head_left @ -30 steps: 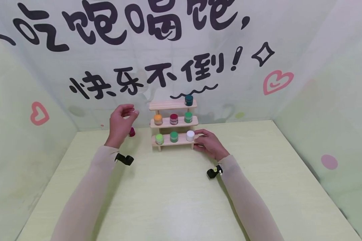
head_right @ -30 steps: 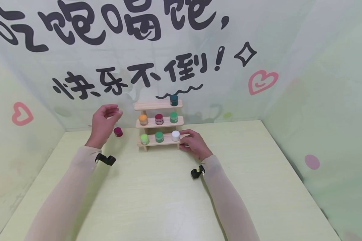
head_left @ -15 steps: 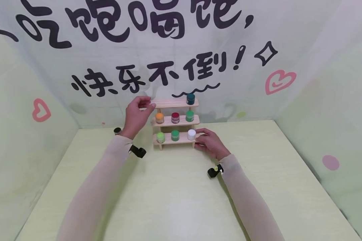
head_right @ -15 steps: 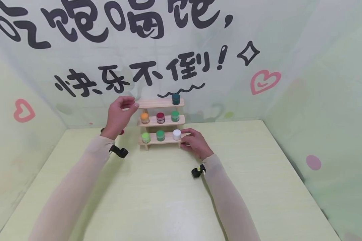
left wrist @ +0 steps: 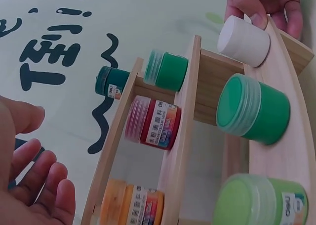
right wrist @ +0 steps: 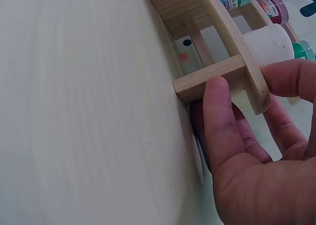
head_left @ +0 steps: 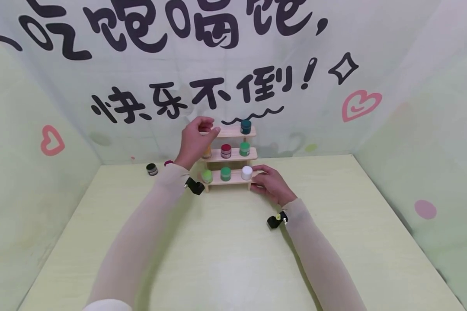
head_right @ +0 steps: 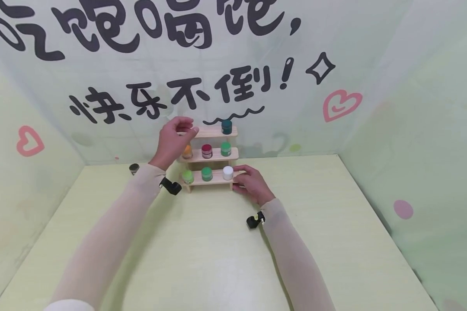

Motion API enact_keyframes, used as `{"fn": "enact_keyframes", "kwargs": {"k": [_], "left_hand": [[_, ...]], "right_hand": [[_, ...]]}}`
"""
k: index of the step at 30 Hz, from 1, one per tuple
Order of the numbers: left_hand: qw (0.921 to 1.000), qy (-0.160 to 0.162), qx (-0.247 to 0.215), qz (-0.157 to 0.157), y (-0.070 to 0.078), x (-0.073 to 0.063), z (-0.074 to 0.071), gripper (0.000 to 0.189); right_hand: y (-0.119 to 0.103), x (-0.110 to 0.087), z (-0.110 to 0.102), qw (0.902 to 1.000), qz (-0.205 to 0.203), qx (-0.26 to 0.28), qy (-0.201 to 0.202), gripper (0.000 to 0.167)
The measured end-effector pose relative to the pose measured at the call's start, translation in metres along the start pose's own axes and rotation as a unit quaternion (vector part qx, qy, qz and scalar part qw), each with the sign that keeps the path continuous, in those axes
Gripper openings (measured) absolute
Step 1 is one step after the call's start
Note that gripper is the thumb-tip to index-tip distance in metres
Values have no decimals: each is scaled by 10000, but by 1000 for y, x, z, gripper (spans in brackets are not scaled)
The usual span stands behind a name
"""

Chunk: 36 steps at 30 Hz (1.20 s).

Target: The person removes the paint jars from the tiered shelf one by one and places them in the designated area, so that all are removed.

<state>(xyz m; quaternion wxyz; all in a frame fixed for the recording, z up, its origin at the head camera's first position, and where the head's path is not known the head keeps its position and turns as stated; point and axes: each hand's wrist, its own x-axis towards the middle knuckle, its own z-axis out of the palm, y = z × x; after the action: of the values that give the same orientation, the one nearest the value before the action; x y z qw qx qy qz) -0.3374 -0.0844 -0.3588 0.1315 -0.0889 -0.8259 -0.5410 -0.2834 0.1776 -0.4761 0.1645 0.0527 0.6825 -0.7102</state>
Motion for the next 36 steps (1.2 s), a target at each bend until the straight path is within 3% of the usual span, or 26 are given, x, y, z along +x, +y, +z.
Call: {"fn": "enact_keyframes", "kwargs": {"k": [7, 18, 26, 31, 36], "left_hand": [[9994, -185, 124, -257, 6, 8, 21, 42], [9970, -493, 593, -86, 19, 18, 54, 43], [9929, -866, 805, -113, 23, 26, 74, 53], [9921, -931, 807, -221, 25, 30, 82, 55], [9910, -885, 969, -247, 27, 30, 85, 51]], "right_hand": [[0, 1, 0, 10000, 39, 46, -11, 43], [-1, -2, 0, 9999, -94, -118, 43, 43], [3, -8, -1, 9962, -611, -496, 381, 39], [4, -11, 4, 9953, -706, -397, 524, 41], [6, -15, 13, 9932, -714, -135, 911, 38]]}}
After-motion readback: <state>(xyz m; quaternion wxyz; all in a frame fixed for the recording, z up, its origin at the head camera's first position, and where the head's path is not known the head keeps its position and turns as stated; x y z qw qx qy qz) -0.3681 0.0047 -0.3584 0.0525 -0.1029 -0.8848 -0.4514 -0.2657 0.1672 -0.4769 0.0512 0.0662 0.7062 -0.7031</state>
